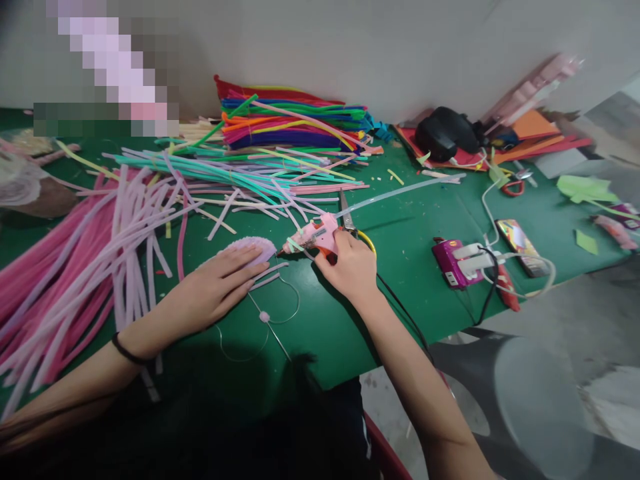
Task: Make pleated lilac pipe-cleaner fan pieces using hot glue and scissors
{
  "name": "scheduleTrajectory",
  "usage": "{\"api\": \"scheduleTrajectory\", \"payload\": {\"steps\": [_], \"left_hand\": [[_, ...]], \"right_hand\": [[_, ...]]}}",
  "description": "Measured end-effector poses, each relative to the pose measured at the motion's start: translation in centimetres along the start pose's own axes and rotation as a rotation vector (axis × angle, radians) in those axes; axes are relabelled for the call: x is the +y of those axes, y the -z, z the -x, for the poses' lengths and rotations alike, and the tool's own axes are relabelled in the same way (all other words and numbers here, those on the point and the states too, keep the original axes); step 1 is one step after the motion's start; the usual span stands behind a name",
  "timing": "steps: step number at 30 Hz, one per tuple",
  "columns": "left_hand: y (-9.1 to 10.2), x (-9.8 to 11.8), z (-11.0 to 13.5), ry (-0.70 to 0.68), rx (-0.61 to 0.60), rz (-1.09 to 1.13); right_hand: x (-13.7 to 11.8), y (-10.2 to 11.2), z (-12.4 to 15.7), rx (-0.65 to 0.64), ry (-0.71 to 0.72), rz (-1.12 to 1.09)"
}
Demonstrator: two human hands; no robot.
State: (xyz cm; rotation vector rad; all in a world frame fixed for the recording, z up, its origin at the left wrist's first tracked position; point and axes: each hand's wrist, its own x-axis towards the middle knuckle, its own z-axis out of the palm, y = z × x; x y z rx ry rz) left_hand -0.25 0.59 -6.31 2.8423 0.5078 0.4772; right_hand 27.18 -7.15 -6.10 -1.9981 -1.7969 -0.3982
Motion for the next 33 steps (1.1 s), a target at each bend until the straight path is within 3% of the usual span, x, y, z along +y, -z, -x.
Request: {"api": "scheduleTrajectory", "payload": {"steps": [18, 23, 27, 30, 33], "left_hand": [[0.2, 0.2, 0.0, 0.010, 0.009, -0.001], [0.2, 0.1, 0.0, -0.004, 0.003, -0.005], [0.0, -0.1, 0.1, -0.002, 0.008, 0.019], [-0.1, -0.2, 0.1, 0.006, 0.014, 0.031], [0.1, -0.1, 0.0, 0.006, 0.018, 0.027]], "right_hand": [[0.2, 0.3, -0.2, 0.004, -0.031, -0.023], [0.8, 1.1, -0.8, -0.033, -0.168, -0.068], [1.9, 1.7, -1.4, 0.015, -0.294, -0.082], [3.3, 2.0, -1.8, 0.054, -0.380, -0.022], [4.8, 2.4, -2.2, 0.012, -0.423, 0.085]]}}
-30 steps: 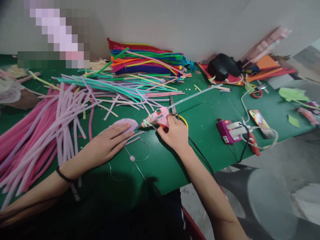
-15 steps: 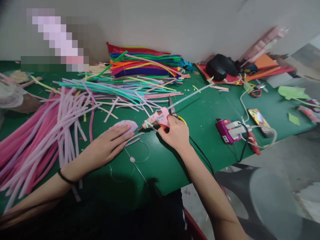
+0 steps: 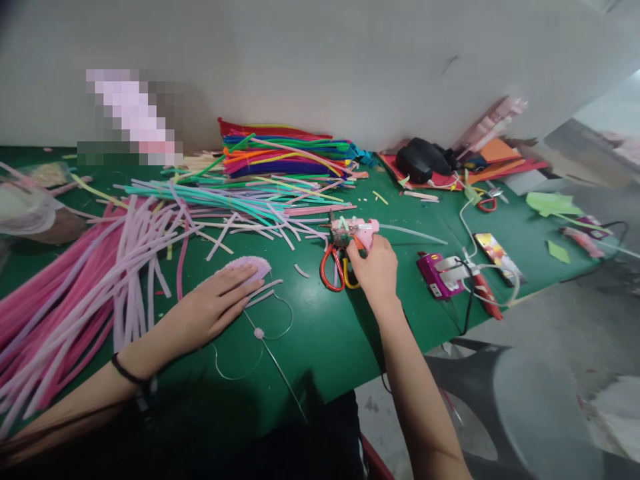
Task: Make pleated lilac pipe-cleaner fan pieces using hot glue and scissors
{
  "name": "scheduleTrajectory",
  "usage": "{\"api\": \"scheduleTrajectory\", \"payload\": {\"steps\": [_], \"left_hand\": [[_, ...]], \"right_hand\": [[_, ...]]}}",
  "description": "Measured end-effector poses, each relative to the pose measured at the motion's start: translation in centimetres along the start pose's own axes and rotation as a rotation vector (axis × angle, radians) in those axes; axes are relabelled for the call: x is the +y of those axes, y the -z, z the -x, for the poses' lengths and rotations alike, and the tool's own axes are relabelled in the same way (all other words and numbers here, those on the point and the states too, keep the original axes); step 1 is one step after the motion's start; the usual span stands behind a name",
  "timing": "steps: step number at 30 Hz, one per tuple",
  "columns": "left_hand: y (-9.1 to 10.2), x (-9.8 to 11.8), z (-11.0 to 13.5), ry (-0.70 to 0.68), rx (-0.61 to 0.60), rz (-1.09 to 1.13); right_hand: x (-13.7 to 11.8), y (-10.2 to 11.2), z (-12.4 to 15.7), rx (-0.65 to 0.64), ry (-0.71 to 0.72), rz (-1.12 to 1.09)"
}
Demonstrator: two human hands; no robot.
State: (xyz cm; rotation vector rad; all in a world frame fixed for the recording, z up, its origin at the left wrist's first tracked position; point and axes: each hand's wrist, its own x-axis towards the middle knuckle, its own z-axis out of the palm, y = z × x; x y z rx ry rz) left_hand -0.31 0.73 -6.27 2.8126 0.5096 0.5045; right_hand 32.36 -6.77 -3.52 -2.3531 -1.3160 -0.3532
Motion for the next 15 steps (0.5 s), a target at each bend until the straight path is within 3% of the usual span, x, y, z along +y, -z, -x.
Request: {"api": "scheduleTrajectory", "payload": {"steps": [7, 15], "left_hand": [[0.3, 0.1, -0.1, 0.018, 0.004, 0.028], [0.4, 0.3, -0.2, 0.024, 0.001, 0.010]], "right_hand": [[1.5, 0.2, -1.5, -0.173, -0.015, 0.204], [2.7, -1.0, -2.9, -0.167, -0.021, 0.299]]}}
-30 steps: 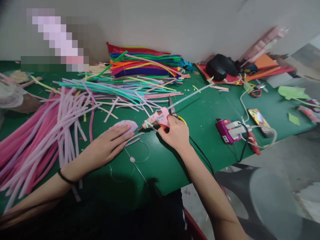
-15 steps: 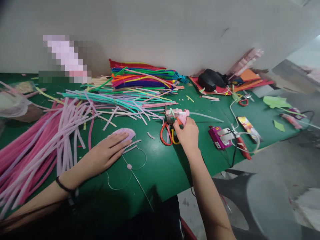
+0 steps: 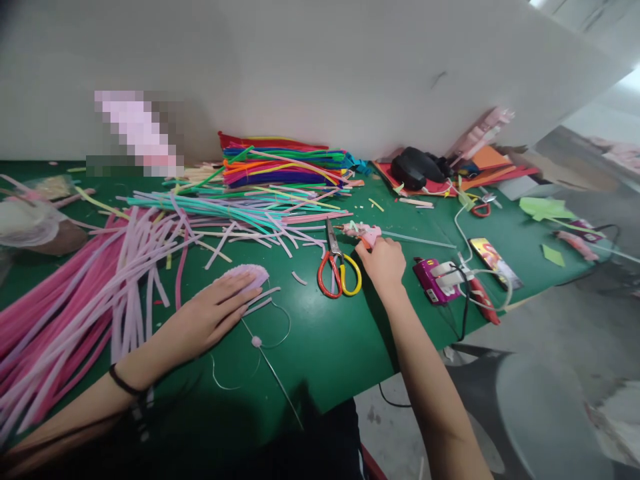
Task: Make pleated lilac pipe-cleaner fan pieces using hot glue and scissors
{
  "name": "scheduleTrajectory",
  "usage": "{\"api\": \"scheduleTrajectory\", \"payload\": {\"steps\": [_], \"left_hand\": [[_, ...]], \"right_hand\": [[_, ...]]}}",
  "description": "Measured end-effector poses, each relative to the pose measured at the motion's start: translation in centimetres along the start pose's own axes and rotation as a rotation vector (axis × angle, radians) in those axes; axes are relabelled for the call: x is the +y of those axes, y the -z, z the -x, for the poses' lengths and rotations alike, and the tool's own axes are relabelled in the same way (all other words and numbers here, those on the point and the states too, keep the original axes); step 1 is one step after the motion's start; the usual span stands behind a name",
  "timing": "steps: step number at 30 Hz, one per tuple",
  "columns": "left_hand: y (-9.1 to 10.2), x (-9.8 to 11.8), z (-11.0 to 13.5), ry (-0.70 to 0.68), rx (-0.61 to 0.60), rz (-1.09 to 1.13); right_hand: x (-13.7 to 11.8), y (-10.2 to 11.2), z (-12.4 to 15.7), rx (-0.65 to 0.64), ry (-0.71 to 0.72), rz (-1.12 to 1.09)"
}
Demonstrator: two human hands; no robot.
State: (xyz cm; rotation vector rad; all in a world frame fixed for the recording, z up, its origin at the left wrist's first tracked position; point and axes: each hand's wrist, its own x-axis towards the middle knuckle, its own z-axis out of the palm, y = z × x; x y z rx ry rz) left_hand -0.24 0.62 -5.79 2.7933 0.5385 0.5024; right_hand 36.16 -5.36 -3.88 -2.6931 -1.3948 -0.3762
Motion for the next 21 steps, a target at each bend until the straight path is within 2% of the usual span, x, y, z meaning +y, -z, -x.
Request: {"api": "scheduleTrajectory", "payload": {"steps": [6, 21], "left_hand": [[-0.1, -0.2, 0.1, -0.017, 0.007, -0.014], [-0.2, -0.2, 0.1, -0.027, 0.001, -0.017]], "right_hand": [[0.6, -0.7, -0.5, 0.044, -0.057, 0.083], [-1.0, -0.3, 0.2, -0.086, -0.051, 0.039]]}}
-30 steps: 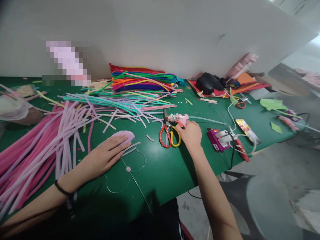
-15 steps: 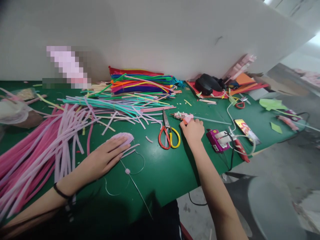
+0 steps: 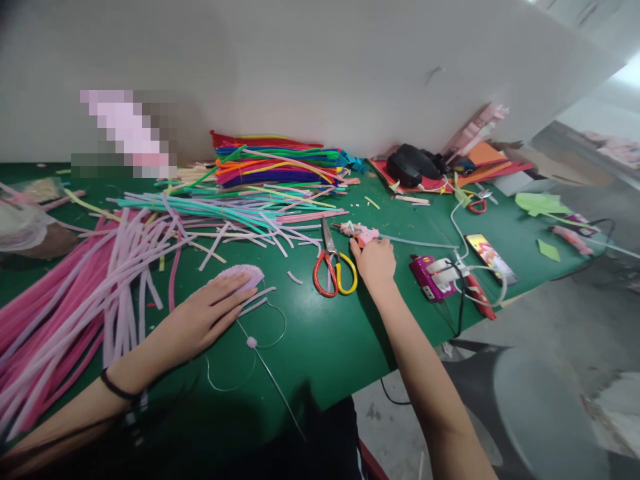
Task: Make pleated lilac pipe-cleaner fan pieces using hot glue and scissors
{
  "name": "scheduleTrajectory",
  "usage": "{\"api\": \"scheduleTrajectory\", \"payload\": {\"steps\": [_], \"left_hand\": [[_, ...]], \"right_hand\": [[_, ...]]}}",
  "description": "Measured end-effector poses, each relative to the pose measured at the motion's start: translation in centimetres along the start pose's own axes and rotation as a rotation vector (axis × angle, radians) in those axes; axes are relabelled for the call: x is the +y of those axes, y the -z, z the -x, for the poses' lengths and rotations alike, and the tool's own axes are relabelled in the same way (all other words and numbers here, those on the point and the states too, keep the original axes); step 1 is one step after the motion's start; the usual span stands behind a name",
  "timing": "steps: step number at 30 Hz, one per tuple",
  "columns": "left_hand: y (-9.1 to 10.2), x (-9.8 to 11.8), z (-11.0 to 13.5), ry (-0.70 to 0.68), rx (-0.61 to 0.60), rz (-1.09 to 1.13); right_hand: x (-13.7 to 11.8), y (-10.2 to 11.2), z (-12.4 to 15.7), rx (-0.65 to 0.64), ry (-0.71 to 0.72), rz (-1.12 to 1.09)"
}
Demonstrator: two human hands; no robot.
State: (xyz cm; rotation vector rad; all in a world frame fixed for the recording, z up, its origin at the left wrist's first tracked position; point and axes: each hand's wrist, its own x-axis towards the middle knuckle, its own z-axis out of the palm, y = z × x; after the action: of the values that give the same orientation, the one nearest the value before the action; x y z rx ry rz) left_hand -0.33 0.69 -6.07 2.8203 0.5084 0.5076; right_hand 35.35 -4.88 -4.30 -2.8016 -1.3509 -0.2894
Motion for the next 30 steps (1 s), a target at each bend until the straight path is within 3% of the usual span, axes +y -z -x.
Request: {"api": "scheduleTrajectory", "payload": {"steps": [4, 7, 11, 13, 15, 18, 24, 30], "left_hand": [[0.1, 0.0, -0.1, 0.016, 0.003, 0.020], [0.2, 0.1, -0.1, 0.022, -0.002, 0.021], [0.3, 0.1, -0.2, 0.020, -0.001, 0.017], [0.3, 0.2, -0.2, 0.020, 0.000, 0.014], [0.3, 0.2, -0.2, 0.024, -0.003, 0.007], [0.2, 0.2, -0.1, 0.024, -0.001, -0.005], [0.3, 0.3, -0.1, 0.019, 0.004, -0.010], [0.6, 0.5, -0.3, 0.014, -0.017, -0.017]], "right_hand": [[0.1, 0.6, 0.2, 0.010, -0.005, -0.010], [0.2, 1.9, 1.0, 0.107, 0.029, -0.010], [-1.6, 4.6, 3.6, 0.227, 0.251, -0.289], [-3.2, 5.6, 5.2, 0.122, 0.392, -0.486], [-5.0, 6.0, 6.8, -0.072, 0.531, -0.612], [-7.1, 5.3, 8.2, -0.239, 0.639, -0.673], [-8.5, 2.7, 7.5, -0.248, 0.788, -0.662], [-9.3, 2.4, 6.6, -0.239, 0.848, -0.664]]}}
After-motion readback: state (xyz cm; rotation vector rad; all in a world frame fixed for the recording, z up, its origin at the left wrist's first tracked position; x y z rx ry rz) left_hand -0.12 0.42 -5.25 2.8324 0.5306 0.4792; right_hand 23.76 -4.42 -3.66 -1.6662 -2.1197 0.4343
